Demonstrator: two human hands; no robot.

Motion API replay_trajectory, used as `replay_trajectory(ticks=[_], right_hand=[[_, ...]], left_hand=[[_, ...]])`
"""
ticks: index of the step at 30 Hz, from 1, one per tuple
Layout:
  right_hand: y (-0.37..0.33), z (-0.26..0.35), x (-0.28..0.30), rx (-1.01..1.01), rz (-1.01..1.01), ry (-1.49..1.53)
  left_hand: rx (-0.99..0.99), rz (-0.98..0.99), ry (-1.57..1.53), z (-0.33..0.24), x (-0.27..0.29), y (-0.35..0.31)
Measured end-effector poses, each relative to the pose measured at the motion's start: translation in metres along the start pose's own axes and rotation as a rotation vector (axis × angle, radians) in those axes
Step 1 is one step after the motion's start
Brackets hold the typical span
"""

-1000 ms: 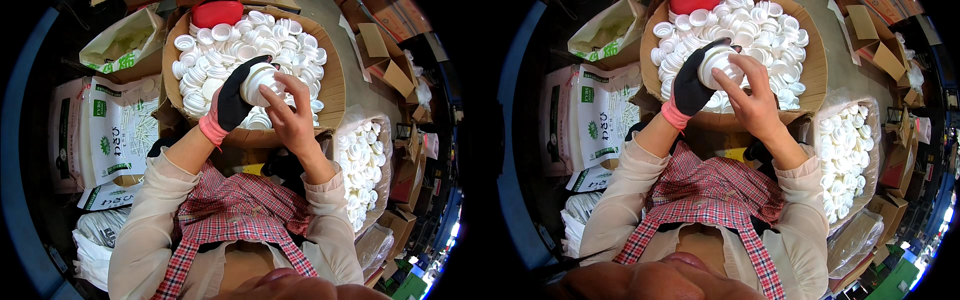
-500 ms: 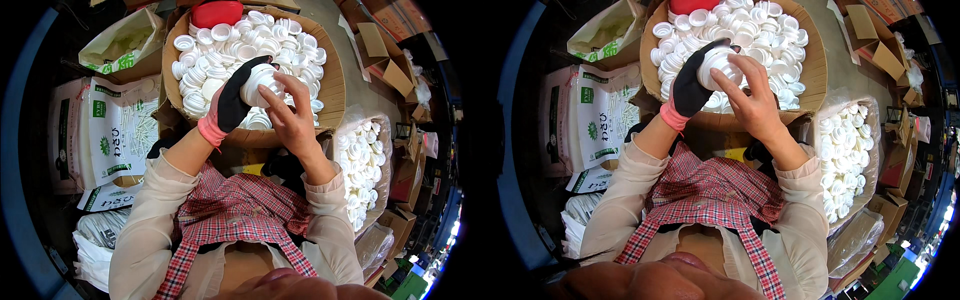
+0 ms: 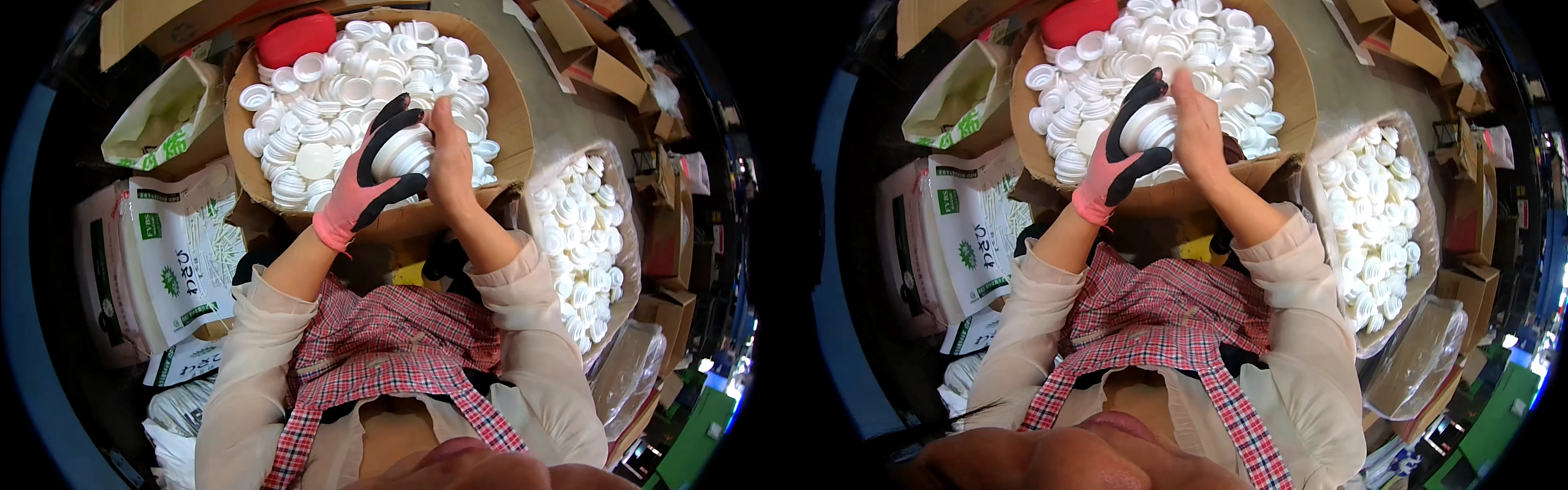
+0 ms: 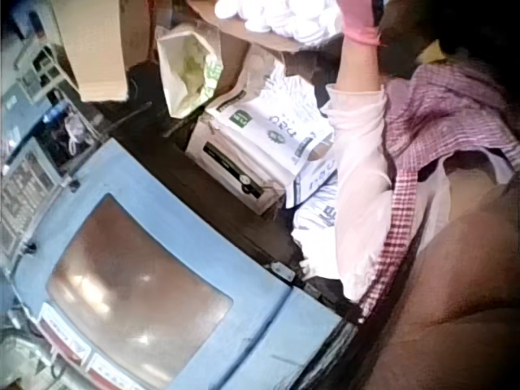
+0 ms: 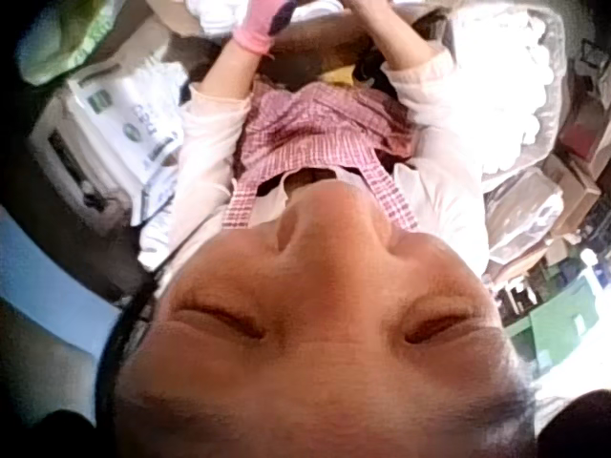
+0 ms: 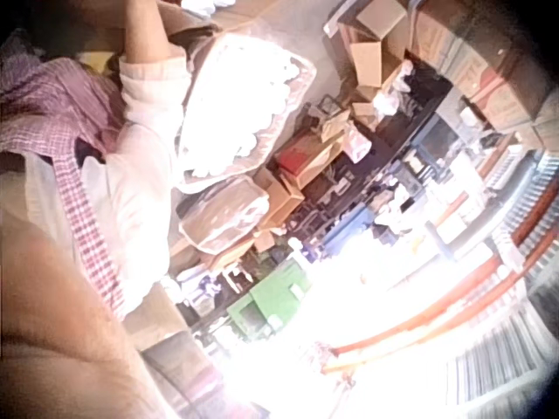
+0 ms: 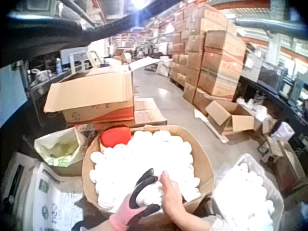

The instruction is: The person sits on the floor and repeatedly picks up small white plastic cups from a large cardboard box. They wipe the inside of each cup with a dark cloth and then place it into a second box. The person continues this repetitive process throughout the clip.

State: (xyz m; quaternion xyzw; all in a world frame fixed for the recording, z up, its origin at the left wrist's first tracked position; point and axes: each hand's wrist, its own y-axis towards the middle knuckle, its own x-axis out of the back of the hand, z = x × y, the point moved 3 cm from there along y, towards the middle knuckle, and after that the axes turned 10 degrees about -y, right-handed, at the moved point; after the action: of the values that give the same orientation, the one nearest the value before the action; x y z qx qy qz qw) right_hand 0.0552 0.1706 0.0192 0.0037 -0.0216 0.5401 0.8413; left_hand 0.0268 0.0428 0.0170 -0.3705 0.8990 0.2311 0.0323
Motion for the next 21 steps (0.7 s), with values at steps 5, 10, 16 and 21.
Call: replay_trajectory(ticks=[5, 10, 16, 21], right_hand=[[0.000, 0.015, 0.003, 0.093, -0.038, -0.181], [0.009, -0.003, -0.001, -0.022, 0.271, 0.254], [-0.004, -0.002, 0.023, -0.034, 0.329, 0.227], [-0.018, -0.014, 0.083, 0.134, 0.108, 0.065]], left_hand=[[-0.024, -0.011, -0.027, 0.009, -0.006, -0.003], [-0.031, -0.192, -0.334, 0.023, 0.010, 0.000], [0.180, -0.108, -0.997, 0.033, 0.006, 0.014], [0.338, -0.104, -0.660, 0.052, 0.002, 0.009]])
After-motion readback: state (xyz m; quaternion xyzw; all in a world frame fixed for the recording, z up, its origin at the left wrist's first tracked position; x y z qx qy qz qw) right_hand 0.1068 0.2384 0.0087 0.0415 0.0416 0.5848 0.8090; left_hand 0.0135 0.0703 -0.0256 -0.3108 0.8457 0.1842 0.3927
